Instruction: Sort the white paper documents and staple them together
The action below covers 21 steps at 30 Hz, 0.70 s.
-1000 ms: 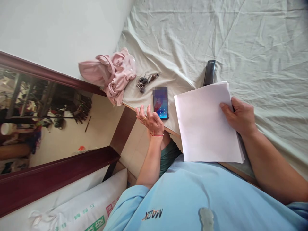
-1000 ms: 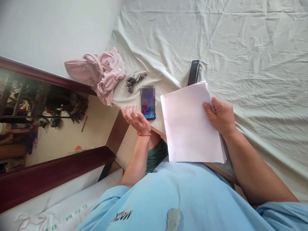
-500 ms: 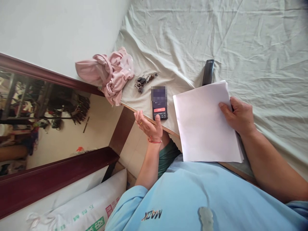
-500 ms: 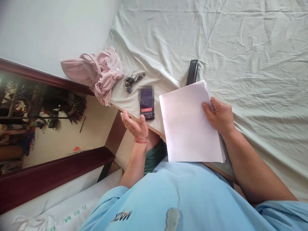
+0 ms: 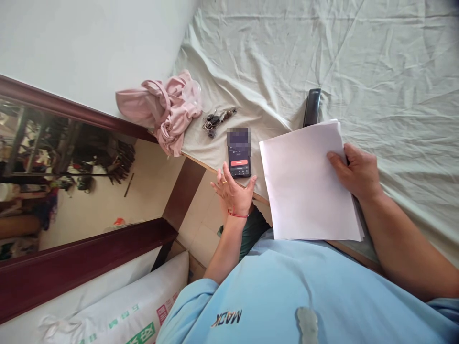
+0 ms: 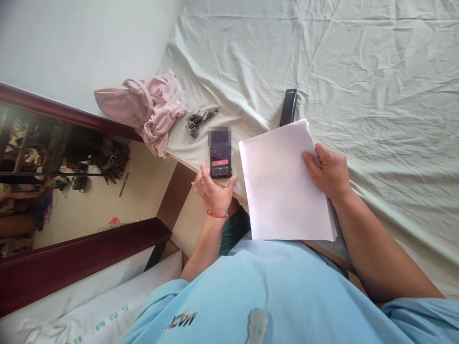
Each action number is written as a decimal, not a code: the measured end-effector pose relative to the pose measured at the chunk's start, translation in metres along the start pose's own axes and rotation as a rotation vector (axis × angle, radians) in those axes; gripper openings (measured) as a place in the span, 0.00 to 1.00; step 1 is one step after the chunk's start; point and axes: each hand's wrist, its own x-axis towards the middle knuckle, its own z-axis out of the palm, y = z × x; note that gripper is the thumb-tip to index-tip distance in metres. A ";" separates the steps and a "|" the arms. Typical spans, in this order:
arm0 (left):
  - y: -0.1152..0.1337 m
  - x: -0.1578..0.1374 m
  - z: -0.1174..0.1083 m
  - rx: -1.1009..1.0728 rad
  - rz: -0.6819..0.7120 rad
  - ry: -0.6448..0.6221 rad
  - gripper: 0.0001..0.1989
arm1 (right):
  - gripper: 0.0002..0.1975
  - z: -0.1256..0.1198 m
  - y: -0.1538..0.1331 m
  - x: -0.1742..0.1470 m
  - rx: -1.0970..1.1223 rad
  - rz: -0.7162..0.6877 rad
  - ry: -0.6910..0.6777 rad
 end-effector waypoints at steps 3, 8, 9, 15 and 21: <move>0.003 0.003 -0.001 -0.012 -0.017 0.021 0.53 | 0.22 -0.003 -0.003 -0.001 0.011 0.013 -0.026; 0.001 0.012 0.001 -0.031 -0.031 0.021 0.53 | 0.22 -0.001 -0.001 0.000 0.000 0.004 -0.022; 0.000 0.015 0.002 -0.035 -0.035 0.019 0.53 | 0.22 0.000 0.000 0.000 -0.003 0.001 -0.012; -0.001 0.027 0.001 -0.033 -0.002 0.109 0.48 | 0.21 -0.001 0.000 -0.001 0.001 0.008 -0.010; 0.020 -0.002 0.007 -0.327 0.204 0.172 0.32 | 0.21 -0.007 -0.002 -0.004 0.077 0.025 -0.008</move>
